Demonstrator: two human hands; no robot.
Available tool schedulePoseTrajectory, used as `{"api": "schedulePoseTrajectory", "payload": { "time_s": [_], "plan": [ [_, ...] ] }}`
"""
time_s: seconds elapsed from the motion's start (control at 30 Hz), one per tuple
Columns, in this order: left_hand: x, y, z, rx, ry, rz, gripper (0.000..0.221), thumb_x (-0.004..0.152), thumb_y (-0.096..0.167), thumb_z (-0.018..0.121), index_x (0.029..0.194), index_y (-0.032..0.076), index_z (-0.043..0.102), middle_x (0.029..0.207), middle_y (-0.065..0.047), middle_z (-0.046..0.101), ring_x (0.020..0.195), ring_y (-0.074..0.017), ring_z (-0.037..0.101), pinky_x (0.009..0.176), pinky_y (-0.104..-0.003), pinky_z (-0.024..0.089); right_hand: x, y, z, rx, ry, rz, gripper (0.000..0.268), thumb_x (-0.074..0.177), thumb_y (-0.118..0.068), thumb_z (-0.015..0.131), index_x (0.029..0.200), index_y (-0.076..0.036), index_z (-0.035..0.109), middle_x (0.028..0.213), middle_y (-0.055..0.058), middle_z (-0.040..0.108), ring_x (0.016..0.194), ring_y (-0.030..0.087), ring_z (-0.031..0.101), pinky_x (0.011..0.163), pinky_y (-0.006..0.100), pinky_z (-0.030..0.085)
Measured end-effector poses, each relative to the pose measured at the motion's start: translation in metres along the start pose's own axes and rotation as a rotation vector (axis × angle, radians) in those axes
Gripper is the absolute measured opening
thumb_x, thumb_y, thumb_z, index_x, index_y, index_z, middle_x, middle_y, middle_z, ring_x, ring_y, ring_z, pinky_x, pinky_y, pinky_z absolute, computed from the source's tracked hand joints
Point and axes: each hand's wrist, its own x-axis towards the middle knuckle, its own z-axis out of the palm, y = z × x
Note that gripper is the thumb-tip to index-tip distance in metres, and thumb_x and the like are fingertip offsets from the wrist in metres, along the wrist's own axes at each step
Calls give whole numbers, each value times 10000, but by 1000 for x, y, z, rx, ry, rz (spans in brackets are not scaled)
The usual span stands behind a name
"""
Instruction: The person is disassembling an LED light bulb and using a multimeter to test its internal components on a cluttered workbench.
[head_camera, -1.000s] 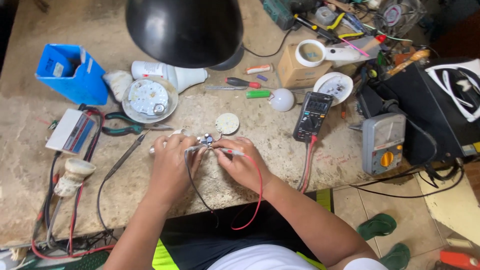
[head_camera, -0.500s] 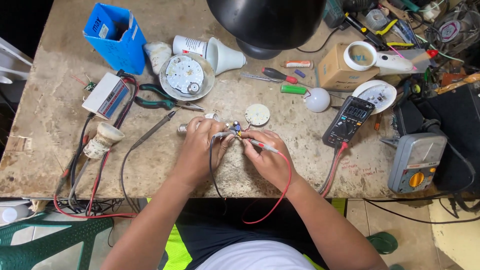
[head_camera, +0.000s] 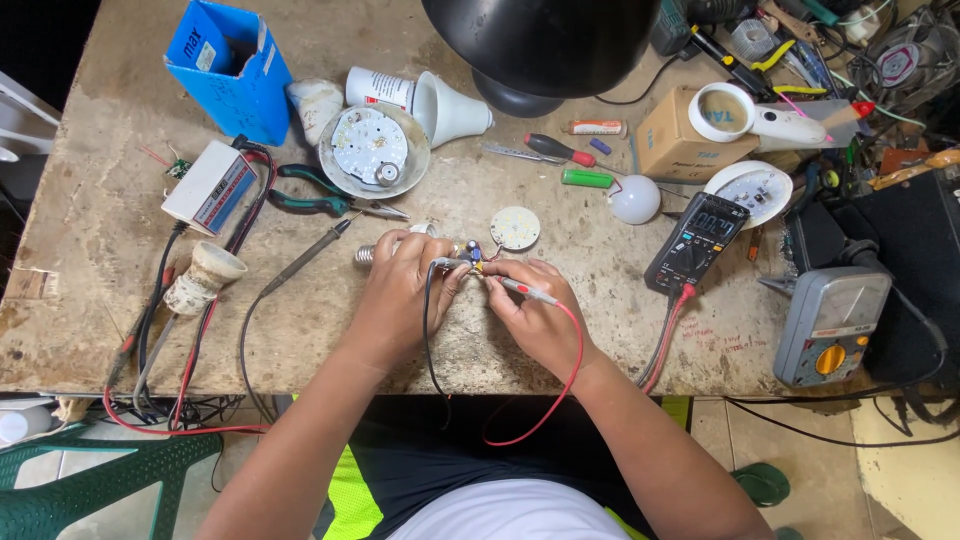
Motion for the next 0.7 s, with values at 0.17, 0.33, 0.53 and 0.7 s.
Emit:
{"api": "schedulePoseTrajectory", "payload": {
  "time_s": [0.17,0.33,0.53,0.7],
  "plan": [
    [-4,-7,2,55,-3,48,217,1058,352,517,1105,141,501,870,-98,629,1008,-286,688,1079,-521,398,0,1,1,-13,-12,-2,193,978,-163,621,1133,-133,732,997,119,789,991,369,746,1040,563,465],
    [1,3,-7,61,-23,34,220,1066,362,484,1111,147,504,806,-107,684,1010,-266,682,1058,-523,395,0,0,1,-23,-16,-6,192,981,-169,613,1130,-139,730,983,112,790,987,358,750,1054,560,455],
    [6,6,-6,159,-38,37,241,1054,397,475,1118,170,522,755,-47,743,1012,-199,670,1046,-489,395,0,-1,1,-32,10,-6,193,982,-188,616,1133,-135,723,978,109,791,992,352,753,1068,560,445],
    [10,7,-6,219,-34,52,253,1055,413,478,1110,172,528,742,-36,737,998,-196,672,1038,-478,406,-1,1,0,-11,3,-3,202,991,-201,591,1136,-139,717,1008,106,791,1010,345,754,1071,568,440]
  ]
}}
